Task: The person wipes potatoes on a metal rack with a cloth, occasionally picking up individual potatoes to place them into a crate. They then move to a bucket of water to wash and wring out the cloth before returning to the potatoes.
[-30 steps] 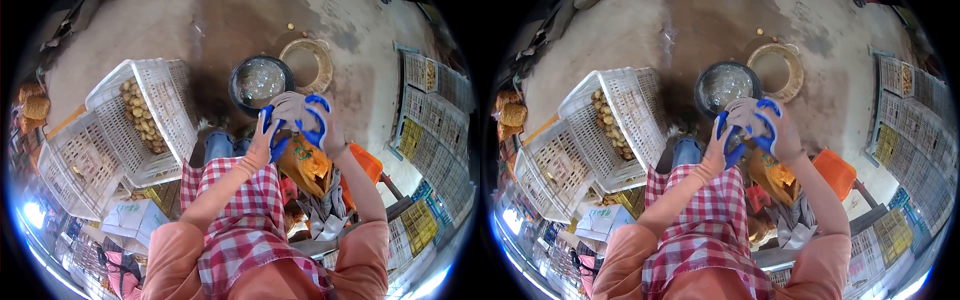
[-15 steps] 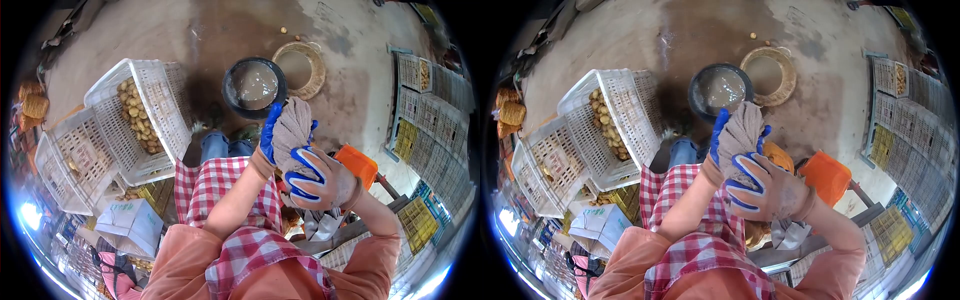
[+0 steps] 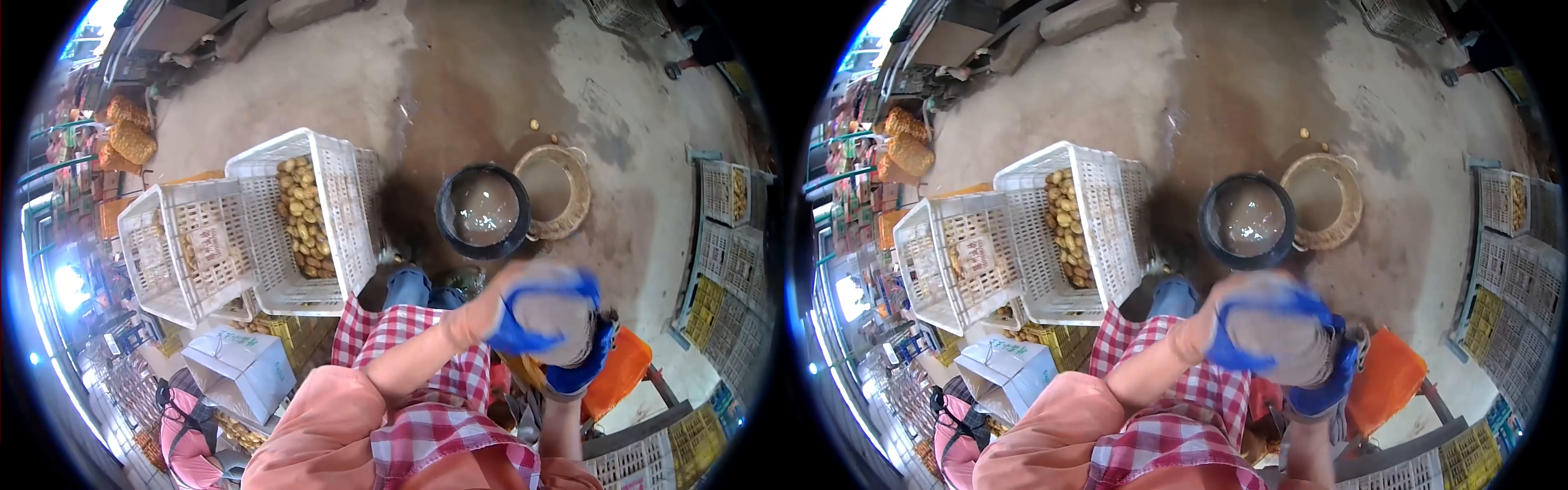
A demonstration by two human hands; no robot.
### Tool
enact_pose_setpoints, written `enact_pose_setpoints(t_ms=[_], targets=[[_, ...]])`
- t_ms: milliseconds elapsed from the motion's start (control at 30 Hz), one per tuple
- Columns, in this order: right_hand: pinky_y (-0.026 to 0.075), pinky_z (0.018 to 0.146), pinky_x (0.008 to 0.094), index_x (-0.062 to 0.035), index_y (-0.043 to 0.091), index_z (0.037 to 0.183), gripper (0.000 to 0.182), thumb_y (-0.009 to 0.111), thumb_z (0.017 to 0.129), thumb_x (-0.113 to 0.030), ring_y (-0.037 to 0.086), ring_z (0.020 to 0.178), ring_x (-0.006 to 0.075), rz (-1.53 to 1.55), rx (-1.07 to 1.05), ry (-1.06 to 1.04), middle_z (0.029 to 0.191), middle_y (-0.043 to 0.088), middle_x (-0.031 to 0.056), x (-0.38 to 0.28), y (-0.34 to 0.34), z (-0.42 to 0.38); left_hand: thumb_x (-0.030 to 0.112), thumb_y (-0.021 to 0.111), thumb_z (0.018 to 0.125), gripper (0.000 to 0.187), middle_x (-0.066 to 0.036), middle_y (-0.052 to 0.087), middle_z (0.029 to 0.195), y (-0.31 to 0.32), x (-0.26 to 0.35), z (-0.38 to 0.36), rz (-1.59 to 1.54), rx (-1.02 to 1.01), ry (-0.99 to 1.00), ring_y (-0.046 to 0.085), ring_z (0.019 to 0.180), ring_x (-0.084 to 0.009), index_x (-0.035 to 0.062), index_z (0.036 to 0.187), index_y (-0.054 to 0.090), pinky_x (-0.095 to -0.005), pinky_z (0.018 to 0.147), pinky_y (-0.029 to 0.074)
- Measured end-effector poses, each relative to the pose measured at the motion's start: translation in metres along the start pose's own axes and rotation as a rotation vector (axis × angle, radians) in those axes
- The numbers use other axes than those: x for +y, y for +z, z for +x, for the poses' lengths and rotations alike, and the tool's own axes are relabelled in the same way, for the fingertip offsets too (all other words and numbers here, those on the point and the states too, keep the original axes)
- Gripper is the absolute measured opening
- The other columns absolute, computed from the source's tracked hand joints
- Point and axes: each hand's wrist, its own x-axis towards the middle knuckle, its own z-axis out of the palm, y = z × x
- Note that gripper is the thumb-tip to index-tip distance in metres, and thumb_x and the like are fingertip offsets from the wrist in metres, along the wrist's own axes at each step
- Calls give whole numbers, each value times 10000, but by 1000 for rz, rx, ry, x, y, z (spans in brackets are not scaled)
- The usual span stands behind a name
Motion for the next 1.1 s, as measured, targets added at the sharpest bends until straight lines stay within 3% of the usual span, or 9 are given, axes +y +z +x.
enact_pose_setpoints(t_ms=[167, 233, 333, 400, 467, 733, 800, 833, 1100], targets=[[414, 920, 389, -49, 550, 1053, 345, 409, 926, -337, 559, 1008, 209, 316, -38, 710, 1044, 599, 118, -33, -10, 29, 325, 627, 678, 325, -168, 550, 1021, 24, 38, 21, 215, -424, 291, 542, 931, -383, 110, 920, 653, -446, 801, 459], [440, 867, 379, -39, 555, 970, 288, 417, 923, -287, 579, 930, 201, 161, -173, 1064, 938, 613, 105, -45, 9, 49, 320, 618, 648, 320, -151, 552, 995, 39, 49, 25, 278, -460, 426, 537, 933, -374, 107, 885, 651, -456, 786, 460], [434, 855, 342, -32, 542, 969, 216, 415, 920, -200, 551, 961, 172, -335, -443, 1177, 986, 589, 78, -45, 6, 71, 271, 592, 637, 253, -112, 549, 921, 50, 64, 29, 391, -697, 485, 530, 910, -351, 93, 809, 643, -449, 742, 464], [414, 865, 294, -40, 529, 994, 169, 437, 877, -121, 509, 983, 148, 73, -463, 1155, 1012, 546, 47, -13, -25, 84, 164, 568, 696, 74, -31, 564, 840, 52, 66, 27, 488, -650, 555, 549, 814, -224, 130, 739, 617, -379, 660, 454], [397, 862, 276, -58, 520, 991, 184, 476, 822, -116, 481, 1002, 158, -1330, -1379, -17, 1016, 510, 43, -23, 21, 89, 206, 578, 666, 133, -56, 556, 863, 58, 64, 21, 497, -711, 511, 545, 834, -262, 114, 746, 631, -398, 674, 459], [419, 761, 353, -52, 543, 896, 168, 574, 770, -159, 530, 872, 272, -1286, -1681, -164, 919, 556, 106, 17, 55, 101, 261, 596, 610, 216, -74, 552, 772, 48, 32, -5, 463, -942, 400, 565, 725, -254, 54, 670, 620, -376, 605, 448], [428, 725, 346, -34, 571, 895, 197, 603, 768, -182, 557, 777, 255, -1521, -1261, 655, 865, 602, 104, 25, 74, 109, 210, 609, 617, 179, -66, 570, 735, 64, 1, -32, 588, -809, 542, 574, 677, -252, 41, 674, 625, -362, 579, 444], [441, 706, 331, -32, 602, 914, 232, 610, 769, -212, 565, 718, 216, -1538, -1022, 706, 816, 630, 104, 36, 54, 110, 186, 617, 616, 167, -61, 581, 720, 78, -23, -46, 643, -844, 584, 580, 669, -243, 35, 687, 628, -355, 573, 447], [437, 674, 312, -64, 624, 891, 209, 603, 751, -218, 534, 673, 158, -1572, -823, 942, 771, 627, 82, 92, 21, 141, 122, 607, 687, 83, -67, 638, 677, 43, -69, -39, 706, -873, 515, 625, 682, -246, 70, 671, 670, -366, 585, 497]])
